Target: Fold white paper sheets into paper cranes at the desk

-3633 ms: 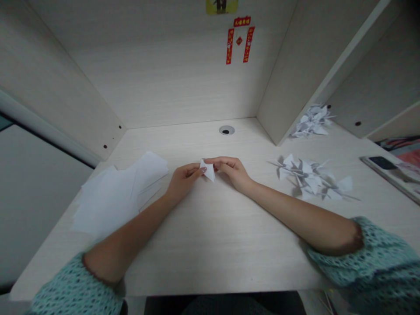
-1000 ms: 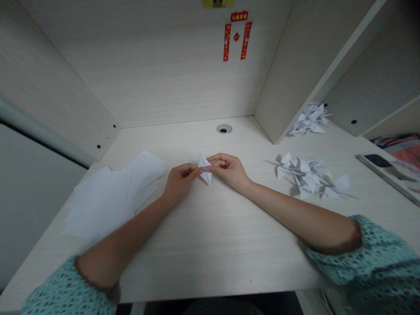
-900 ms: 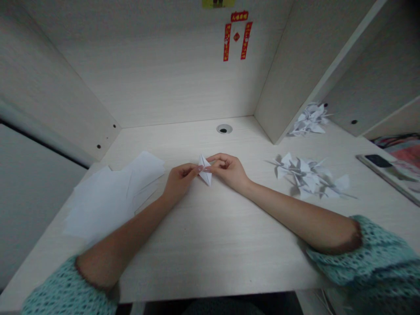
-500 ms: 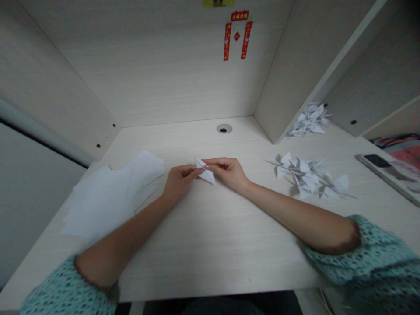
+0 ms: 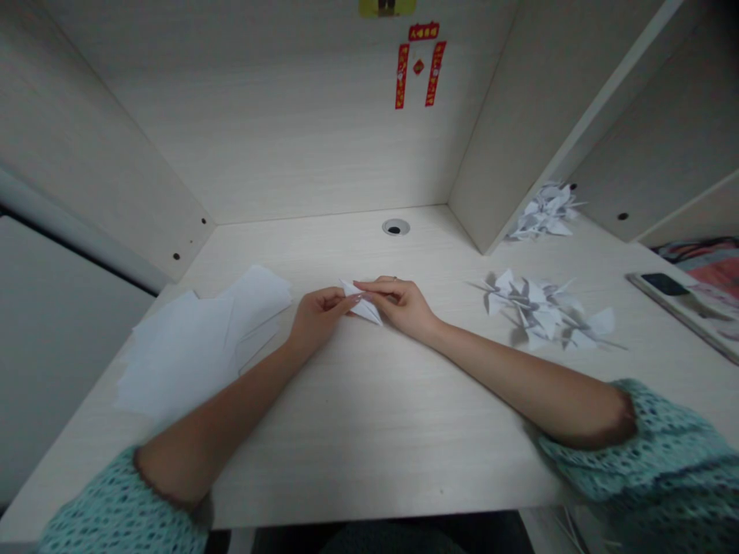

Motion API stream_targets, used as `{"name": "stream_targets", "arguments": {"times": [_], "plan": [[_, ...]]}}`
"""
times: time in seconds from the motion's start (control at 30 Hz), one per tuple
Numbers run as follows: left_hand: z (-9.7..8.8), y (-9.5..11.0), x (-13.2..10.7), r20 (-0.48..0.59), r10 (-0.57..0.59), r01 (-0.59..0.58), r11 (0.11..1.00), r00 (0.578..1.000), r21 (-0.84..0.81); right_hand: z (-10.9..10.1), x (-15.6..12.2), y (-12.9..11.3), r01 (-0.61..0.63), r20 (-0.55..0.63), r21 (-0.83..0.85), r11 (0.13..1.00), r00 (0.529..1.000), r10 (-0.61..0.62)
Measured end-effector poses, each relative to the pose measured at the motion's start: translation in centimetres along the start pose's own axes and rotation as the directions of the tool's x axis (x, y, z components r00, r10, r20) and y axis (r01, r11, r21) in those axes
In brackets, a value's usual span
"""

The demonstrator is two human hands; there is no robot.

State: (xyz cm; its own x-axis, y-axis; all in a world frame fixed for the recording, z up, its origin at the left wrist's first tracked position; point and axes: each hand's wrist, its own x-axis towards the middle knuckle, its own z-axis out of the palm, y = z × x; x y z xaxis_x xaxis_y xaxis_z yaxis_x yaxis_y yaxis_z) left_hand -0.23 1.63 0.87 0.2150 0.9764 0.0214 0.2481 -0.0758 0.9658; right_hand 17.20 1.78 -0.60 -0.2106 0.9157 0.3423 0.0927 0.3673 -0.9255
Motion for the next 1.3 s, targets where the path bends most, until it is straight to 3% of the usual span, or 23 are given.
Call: {"name": "stream_targets", "arguments": {"times": [0.2,0.3,0.4,0.63,0.93,1.3], "plan": [[0.0,0.2,-0.2,-0.058,0.078,-0.080,0.997,0.995,-0.017,0.2,0.1,0.4,-0.135,-0.027,0.146,0.980,0.990,0.141],[-0.1,0.4,-0.3,-0.132,0.118,-0.114,0.993,0.984,0.037,0.2,0.2,0.7,-0.200,-0.003,0.119,0.973,0.980,0.201],[-0.1,0.6,-0.3,-0.139,0.130,-0.123,0.991,0.982,0.053,0.2,0.1,0.7,-0.229,0.025,0.074,0.971,0.974,0.227],[0.0,0.1,-0.3,-0.076,0.088,-0.091,0.995,0.993,-0.033,0.3,-0.1,0.4,-0.217,0.048,0.022,0.976,0.975,0.216],[-0.3,-0.7,-0.1,-0.096,0.198,-0.188,0.977,0.976,0.101,0.4,-0.1,0.5,-0.201,0.081,0.000,0.980,0.976,0.200],[-0.2,-0.5,-0.2,-0.076,0.190,-0.182,0.979,0.979,0.096,0.6,-0.3,0.4,-0.187,0.088,-0.024,0.982,0.978,0.189]]}}
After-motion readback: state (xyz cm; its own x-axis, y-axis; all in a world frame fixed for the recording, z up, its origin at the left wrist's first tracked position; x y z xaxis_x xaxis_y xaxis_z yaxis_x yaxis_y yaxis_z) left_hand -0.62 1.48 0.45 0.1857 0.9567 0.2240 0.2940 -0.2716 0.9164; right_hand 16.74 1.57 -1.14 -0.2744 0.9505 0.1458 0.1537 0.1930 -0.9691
